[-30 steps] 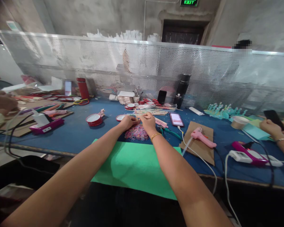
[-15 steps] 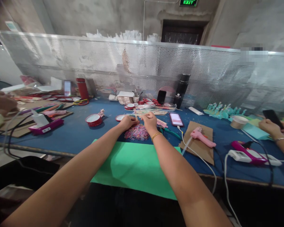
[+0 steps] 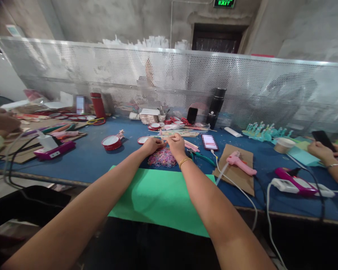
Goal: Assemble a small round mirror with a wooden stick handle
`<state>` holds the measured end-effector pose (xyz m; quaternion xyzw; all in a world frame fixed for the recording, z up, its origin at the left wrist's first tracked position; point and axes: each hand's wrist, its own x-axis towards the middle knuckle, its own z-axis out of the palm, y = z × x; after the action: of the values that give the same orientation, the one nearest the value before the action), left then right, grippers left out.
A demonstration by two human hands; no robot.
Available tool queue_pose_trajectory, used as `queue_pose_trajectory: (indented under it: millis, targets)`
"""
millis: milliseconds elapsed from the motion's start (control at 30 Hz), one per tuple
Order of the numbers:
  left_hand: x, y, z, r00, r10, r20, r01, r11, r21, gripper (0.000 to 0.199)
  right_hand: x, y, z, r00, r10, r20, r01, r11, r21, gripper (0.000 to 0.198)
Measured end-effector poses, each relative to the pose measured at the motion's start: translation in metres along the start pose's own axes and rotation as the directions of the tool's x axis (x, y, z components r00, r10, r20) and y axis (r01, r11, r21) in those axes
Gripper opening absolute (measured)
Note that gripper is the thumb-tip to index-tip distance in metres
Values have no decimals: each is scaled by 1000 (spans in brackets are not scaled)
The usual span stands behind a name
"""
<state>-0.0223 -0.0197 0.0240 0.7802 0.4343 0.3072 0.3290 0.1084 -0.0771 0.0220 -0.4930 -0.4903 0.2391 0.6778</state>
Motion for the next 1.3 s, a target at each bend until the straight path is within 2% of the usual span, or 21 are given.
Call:
queue_pose_trajectory:
  millis: [300, 533, 800, 1033, 1300]
  targets:
    - [2, -4, -1, 1000, 26, 7, -26, 997, 68, 36, 5, 8, -3, 998, 35, -56, -32, 998, 56, 13]
    - [2, -3, -1, 1000, 14, 9, -15, 999, 43, 39, 2, 4, -1, 1000, 4, -8, -4, 998, 55, 14]
    - [3, -5, 0, 1000, 29, 9, -30, 998, 58, 42, 1, 3, -2, 1000, 4, -8, -4, 999, 39, 13]
    - [4, -6, -1, 999, 43, 15, -44, 997, 66, 41, 7, 12, -4, 997, 38, -73, -34, 998, 52, 11]
    - [4, -5, 1, 1000, 22, 14, -22, 998, 51, 45, 0, 1, -1, 1000, 16, -19, -15, 998, 68, 15]
